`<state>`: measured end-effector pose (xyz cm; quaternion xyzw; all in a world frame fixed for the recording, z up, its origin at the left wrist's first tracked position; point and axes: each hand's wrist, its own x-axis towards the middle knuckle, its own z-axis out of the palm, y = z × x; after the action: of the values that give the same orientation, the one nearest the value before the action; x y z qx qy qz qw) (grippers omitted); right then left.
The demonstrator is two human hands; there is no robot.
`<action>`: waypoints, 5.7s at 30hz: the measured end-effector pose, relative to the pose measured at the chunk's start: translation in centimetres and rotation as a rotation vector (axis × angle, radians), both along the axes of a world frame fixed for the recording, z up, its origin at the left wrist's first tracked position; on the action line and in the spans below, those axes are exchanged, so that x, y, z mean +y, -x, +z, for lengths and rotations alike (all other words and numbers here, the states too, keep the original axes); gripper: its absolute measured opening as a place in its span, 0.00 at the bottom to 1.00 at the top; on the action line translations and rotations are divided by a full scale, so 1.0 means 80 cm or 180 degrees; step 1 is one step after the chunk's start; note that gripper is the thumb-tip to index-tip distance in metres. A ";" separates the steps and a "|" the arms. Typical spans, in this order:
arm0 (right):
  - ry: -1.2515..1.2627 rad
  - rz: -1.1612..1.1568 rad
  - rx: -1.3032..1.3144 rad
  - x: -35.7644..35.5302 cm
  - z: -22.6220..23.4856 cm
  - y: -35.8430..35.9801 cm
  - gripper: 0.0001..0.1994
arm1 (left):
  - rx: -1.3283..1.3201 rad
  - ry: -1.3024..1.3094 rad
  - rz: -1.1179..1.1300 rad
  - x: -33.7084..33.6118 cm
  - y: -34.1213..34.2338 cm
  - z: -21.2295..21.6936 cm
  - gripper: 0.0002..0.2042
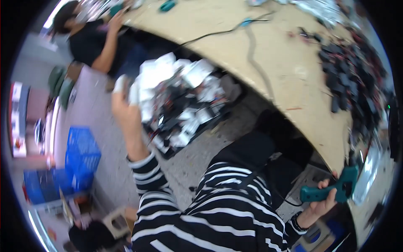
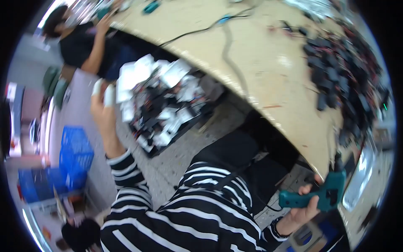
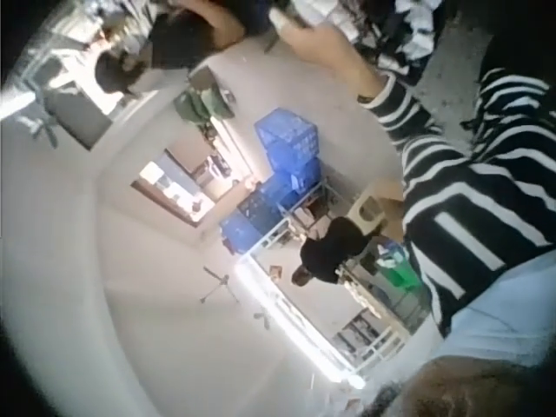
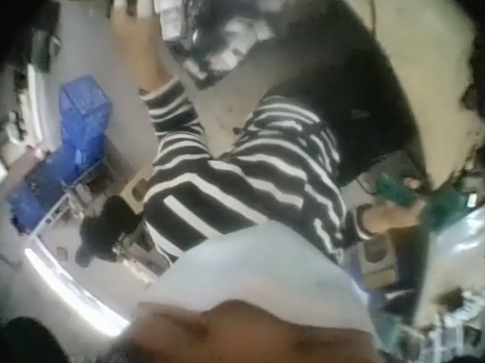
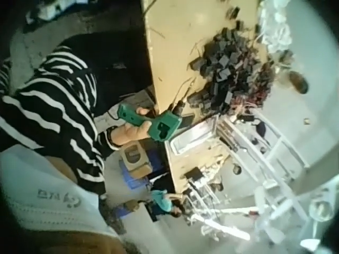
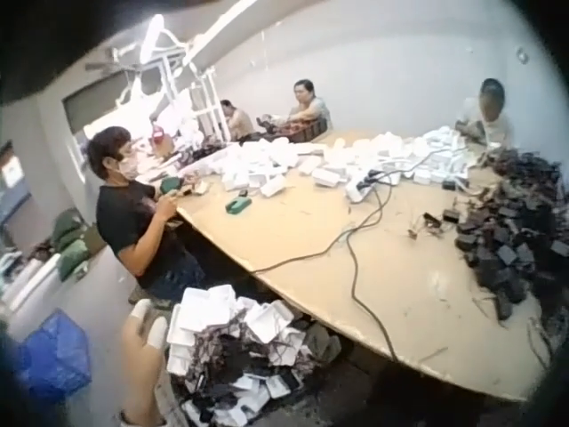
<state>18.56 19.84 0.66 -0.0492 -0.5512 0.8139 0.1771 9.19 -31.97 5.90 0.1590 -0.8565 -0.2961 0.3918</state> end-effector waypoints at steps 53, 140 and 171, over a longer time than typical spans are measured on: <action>0.1838 0.0354 0.0732 0.054 0.009 0.082 0.31 | -0.1410 -0.0202 -0.1964 0.171 0.519 0.037 0.15; 0.2152 -0.0352 -0.0611 0.058 0.171 0.329 0.28 | -0.3732 0.2031 -0.4823 0.517 0.853 0.032 0.16; 0.2415 -0.0755 -0.1098 0.015 0.182 0.355 0.24 | -0.2742 0.0607 -0.5990 0.433 0.808 -0.020 0.16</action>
<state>-9.84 21.00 15.25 -0.3090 -0.2250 0.9128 0.1440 -55.44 2.68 4.29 -0.5131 -0.7217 -0.3313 -0.3259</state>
